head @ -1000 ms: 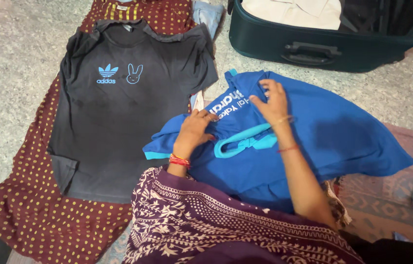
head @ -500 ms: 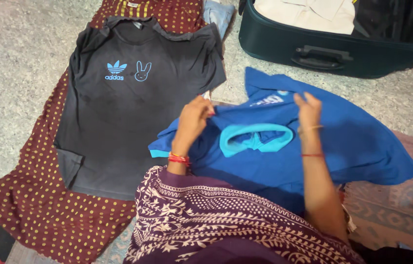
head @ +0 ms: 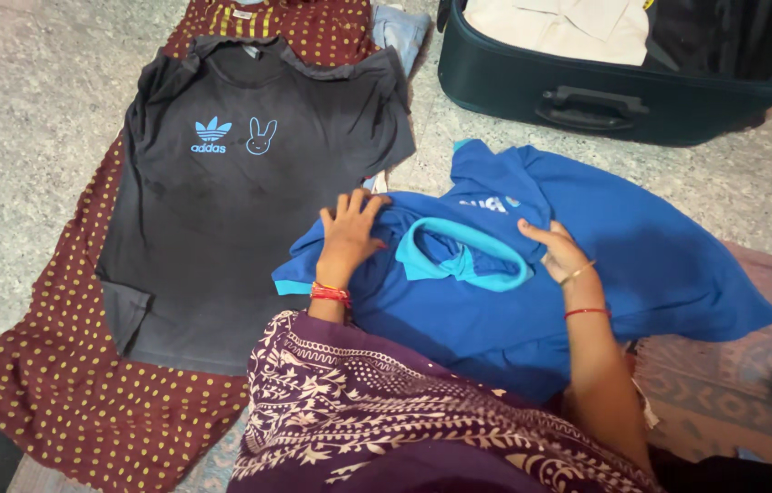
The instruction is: The person buttons a blue polo shirt and then folds it on the floor.
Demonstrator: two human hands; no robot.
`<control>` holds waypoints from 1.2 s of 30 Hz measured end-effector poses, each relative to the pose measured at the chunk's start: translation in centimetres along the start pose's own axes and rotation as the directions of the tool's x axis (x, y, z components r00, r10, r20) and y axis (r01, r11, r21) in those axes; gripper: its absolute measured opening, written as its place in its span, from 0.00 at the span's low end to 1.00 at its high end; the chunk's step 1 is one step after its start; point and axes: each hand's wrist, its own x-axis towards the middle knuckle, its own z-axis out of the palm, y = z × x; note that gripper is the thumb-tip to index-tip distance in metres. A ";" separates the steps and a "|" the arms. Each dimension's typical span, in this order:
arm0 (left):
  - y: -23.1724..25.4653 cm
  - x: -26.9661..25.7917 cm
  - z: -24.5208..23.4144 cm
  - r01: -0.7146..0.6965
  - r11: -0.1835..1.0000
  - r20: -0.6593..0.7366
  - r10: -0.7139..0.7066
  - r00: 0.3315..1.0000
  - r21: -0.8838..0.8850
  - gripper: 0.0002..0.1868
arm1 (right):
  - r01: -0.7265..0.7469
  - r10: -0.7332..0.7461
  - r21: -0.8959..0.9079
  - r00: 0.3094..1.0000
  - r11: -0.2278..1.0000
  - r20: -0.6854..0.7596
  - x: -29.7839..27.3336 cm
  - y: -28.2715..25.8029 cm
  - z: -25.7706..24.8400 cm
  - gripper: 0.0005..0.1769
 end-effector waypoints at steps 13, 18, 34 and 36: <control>-0.1 0.6 -3.4 0.026 0.867 -0.271 -0.183 0.945 -0.498 0.12 | 0.046 -0.051 0.159 0.998 0.986 0.029 -3.5 -0.4 1.4 0.40; -2.0 -0.6 -5.3 -0.206 0.665 -0.527 -0.325 0.785 -0.717 0.04 | 0.316 -0.285 0.394 0.949 0.863 -0.135 -5.4 -6.2 5.7 0.37; -8.2 0.0 -3.3 0.316 0.846 -0.500 -0.514 0.698 -0.429 0.34 | 0.517 -0.342 -0.419 0.838 0.746 0.426 17.9 -16.3 22.4 0.26; -8.3 0.0 -2.5 0.297 0.895 -0.465 -0.429 0.774 -0.332 0.32 | 0.449 -0.278 -0.521 0.884 0.726 0.375 17.1 -11.7 19.5 0.24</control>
